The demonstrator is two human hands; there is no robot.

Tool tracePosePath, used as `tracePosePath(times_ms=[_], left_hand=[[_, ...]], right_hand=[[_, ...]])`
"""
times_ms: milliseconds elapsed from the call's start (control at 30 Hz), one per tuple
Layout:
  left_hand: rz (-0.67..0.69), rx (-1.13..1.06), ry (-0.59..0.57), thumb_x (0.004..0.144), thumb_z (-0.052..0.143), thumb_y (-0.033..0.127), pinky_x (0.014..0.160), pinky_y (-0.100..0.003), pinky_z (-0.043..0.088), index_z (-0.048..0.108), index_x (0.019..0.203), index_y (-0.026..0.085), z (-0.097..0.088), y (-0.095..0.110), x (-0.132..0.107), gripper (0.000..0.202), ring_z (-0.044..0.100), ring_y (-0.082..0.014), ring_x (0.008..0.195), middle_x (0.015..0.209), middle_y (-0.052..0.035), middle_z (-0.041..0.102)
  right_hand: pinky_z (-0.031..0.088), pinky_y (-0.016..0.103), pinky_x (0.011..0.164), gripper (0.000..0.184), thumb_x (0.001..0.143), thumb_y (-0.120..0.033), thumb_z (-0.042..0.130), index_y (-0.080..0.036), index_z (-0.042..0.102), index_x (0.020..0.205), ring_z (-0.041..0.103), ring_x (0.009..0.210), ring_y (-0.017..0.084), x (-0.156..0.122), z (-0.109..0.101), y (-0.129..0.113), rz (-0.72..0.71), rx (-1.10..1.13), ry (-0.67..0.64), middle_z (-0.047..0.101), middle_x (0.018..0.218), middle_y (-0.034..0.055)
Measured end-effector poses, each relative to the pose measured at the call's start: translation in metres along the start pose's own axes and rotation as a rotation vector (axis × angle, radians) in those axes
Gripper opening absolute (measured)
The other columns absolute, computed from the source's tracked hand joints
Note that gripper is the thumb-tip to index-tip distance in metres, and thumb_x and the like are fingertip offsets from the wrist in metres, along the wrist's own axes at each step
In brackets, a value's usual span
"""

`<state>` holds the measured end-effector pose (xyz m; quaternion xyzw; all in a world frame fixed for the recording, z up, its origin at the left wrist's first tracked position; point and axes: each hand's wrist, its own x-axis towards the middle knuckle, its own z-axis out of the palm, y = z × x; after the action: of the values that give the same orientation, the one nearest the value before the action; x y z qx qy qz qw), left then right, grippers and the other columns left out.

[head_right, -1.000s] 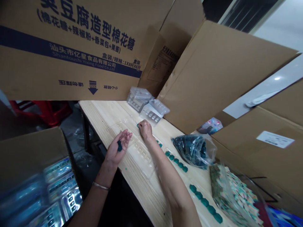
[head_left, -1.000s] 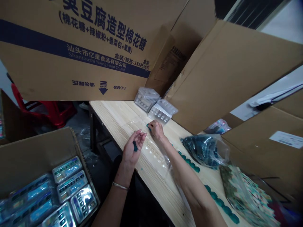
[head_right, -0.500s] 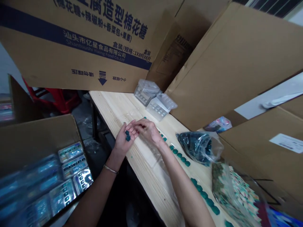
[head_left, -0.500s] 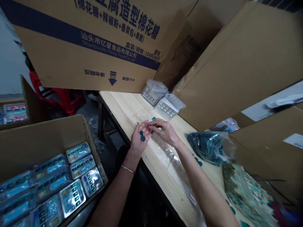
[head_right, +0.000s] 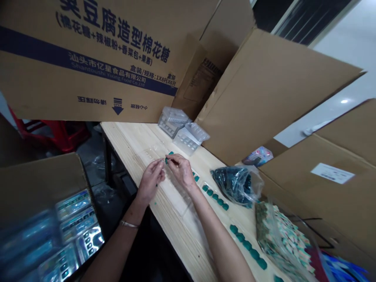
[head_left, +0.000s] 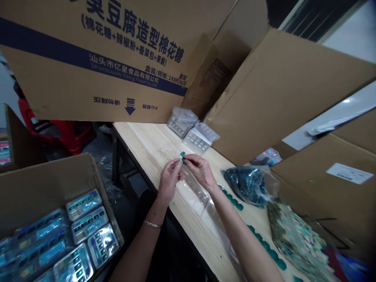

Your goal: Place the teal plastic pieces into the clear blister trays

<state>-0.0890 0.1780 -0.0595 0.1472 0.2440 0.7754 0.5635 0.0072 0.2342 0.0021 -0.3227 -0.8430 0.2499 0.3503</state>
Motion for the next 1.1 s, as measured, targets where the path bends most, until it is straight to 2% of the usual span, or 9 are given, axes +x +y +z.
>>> tracePosePath(times_ms=[100, 233, 400, 500, 667, 800, 900, 1000, 1100], left_hand=[[0.077, 0.153, 0.070, 0.067, 0.071, 0.021, 0.038, -0.013, 0.033, 0.064, 0.090, 0.018, 0.001, -0.005, 0.000, 0.024, 0.046, -0.0027, 0.043, 0.074, 0.0009, 0.062], [0.094, 0.154, 0.111, 0.067, 0.068, 0.012, 0.051, -0.015, 0.044, 0.067, 0.078, 0.019, 0.001, -0.006, 0.002, 0.013, 0.058, -0.0101, 0.060, 0.072, -0.0019, 0.065], [0.139, 0.262, 0.081, 0.074, 0.061, 0.014, 0.066, -0.021, 0.048, 0.068, 0.080, 0.021, 0.000, -0.006, 0.002, 0.011, 0.063, -0.0162, 0.079, 0.076, -0.0036, 0.068], [0.196, 0.454, 0.050, 0.077, 0.058, 0.021, 0.065, -0.024, 0.049, 0.067, 0.088, 0.020, -0.003, -0.008, 0.003, 0.014, 0.063, -0.0156, 0.073, 0.081, -0.0044, 0.069], [0.274, 0.652, -0.005, 0.079, 0.056, 0.032, 0.055, -0.023, 0.045, 0.067, 0.096, 0.021, -0.007, -0.010, 0.003, 0.023, 0.058, -0.0133, 0.060, 0.078, -0.0047, 0.068], [0.238, 0.548, -0.004, 0.077, 0.059, 0.034, 0.043, -0.019, 0.037, 0.067, 0.095, 0.021, -0.006, -0.009, 0.002, 0.023, 0.050, -0.0093, 0.050, 0.072, -0.0037, 0.064], [0.162, 0.378, 0.010, 0.077, 0.059, 0.037, 0.035, -0.016, 0.026, 0.063, 0.098, 0.019, -0.007, -0.004, 0.002, 0.028, 0.039, -0.0036, 0.042, 0.075, -0.0018, 0.060], [0.125, 0.183, -0.003, 0.075, 0.062, 0.037, 0.033, -0.014, 0.020, 0.062, 0.097, 0.017, -0.011, 0.002, 0.004, 0.030, 0.034, -0.0005, 0.042, 0.078, -0.0002, 0.055], [0.093, 0.071, -0.002, 0.072, 0.066, 0.034, 0.034, -0.013, 0.020, 0.062, 0.095, 0.014, -0.016, 0.006, 0.007, 0.031, 0.034, 0.0006, 0.043, 0.077, 0.0005, 0.052]], right_hand=[[0.047, 0.031, 0.081, 0.020, 0.084, -0.021, 0.051, -0.021, 0.068, 0.095, 0.060, 0.089, 0.017, -0.004, -0.002, -0.006, -0.069, -0.036, -0.033, 0.065, 0.094, 0.0067], [0.048, 0.030, 0.078, 0.022, 0.085, -0.018, 0.049, -0.019, 0.067, 0.097, 0.060, 0.087, 0.017, -0.011, -0.001, -0.015, -0.069, -0.076, -0.032, 0.064, 0.091, 0.0075], [0.049, 0.029, 0.075, 0.019, 0.084, -0.020, 0.050, -0.018, 0.067, 0.093, 0.060, 0.081, 0.016, -0.015, -0.001, -0.012, -0.065, -0.049, -0.009, 0.063, 0.088, 0.0067], [0.050, 0.028, 0.073, 0.019, 0.081, -0.028, 0.055, -0.018, 0.066, 0.092, 0.062, 0.077, 0.015, -0.014, -0.002, -0.005, 0.062, 0.082, 0.015, 0.064, 0.088, 0.0064], [0.048, 0.025, 0.060, 0.030, 0.076, -0.042, 0.060, -0.014, 0.066, 0.085, 0.059, 0.062, 0.013, -0.009, -0.005, -0.005, 0.345, 0.218, -0.020, 0.064, 0.068, 0.0031], [0.044, 0.022, 0.054, 0.030, 0.068, -0.042, 0.067, -0.013, 0.067, 0.078, 0.057, 0.057, 0.011, -0.005, -0.006, -0.004, 0.416, 0.361, -0.005, 0.065, 0.064, 0.0024], [0.047, 0.024, 0.060, 0.028, 0.065, -0.038, 0.070, -0.014, 0.069, 0.081, 0.059, 0.059, 0.012, 0.002, -0.006, 0.008, 0.429, 0.445, 0.046, 0.067, 0.069, 0.0031], [0.048, 0.026, 0.063, 0.026, 0.066, -0.034, 0.069, -0.015, 0.070, 0.083, 0.061, 0.062, 0.014, 0.018, -0.004, 0.029, 0.368, 0.329, 0.109, 0.069, 0.072, 0.0037], [0.048, 0.027, 0.066, 0.017, 0.071, -0.028, 0.062, -0.014, 0.070, 0.079, 0.063, 0.069, 0.016, 0.040, 0.000, 0.050, 0.183, 0.051, 0.136, 0.070, 0.076, 0.0056]])
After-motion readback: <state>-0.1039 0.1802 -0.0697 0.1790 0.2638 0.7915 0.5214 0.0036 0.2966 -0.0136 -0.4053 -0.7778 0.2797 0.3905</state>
